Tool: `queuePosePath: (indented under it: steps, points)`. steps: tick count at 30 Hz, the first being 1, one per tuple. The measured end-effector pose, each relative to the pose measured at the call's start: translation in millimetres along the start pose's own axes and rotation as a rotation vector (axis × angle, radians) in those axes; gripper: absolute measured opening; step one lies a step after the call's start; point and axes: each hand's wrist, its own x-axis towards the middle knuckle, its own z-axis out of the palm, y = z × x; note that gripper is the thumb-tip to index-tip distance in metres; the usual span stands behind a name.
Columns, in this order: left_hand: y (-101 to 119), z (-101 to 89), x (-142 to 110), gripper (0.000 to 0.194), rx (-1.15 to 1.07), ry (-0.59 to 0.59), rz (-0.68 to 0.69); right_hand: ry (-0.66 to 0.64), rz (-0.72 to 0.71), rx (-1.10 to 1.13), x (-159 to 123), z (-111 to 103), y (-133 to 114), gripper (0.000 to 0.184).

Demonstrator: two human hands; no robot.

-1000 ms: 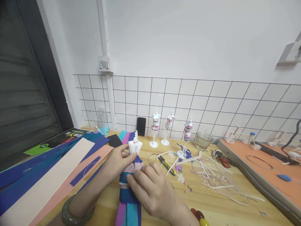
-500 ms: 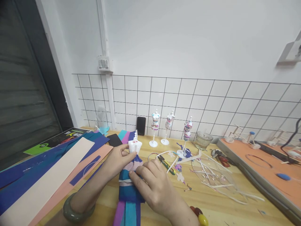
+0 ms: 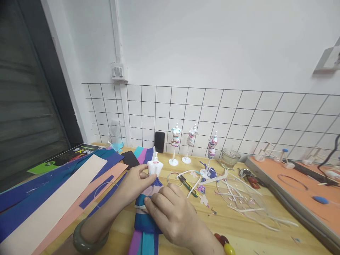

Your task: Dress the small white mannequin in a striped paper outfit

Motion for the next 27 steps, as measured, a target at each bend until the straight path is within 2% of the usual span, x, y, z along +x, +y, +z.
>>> queuePosePath:
  steps: [4, 8, 15, 21, 24, 27]
  points:
    - [-1, 1.9, -2, 0.011, 0.006, -0.002, 0.012, -0.009, -0.019, -0.004, 2, -1, -2, 0.031]
    - [-2, 3.1, -2, 0.016, 0.001, -0.004, 0.020, 0.013, -0.050, -0.017, 6, 0, -7, 0.029]
    - [1, 0.2, -2, 0.011, -0.015, 0.034, 0.022, 0.017, -0.082, -0.039, 4, 3, -10, 0.025]
    - [4, -2.4, -3, 0.015, -0.055, 0.037, 0.058, 0.064, -0.078, 0.034, 2, 0, -12, 0.020]
    - [6, -5.0, -5, 0.021, -0.134, 0.023, 0.104, 0.161, 0.014, 0.089, -3, -2, -10, 0.016]
    - [9, -7.0, -9, 0.029, -0.197, 0.000, 0.153, 0.294, 0.274, 0.198, -5, -4, -2, 0.023]
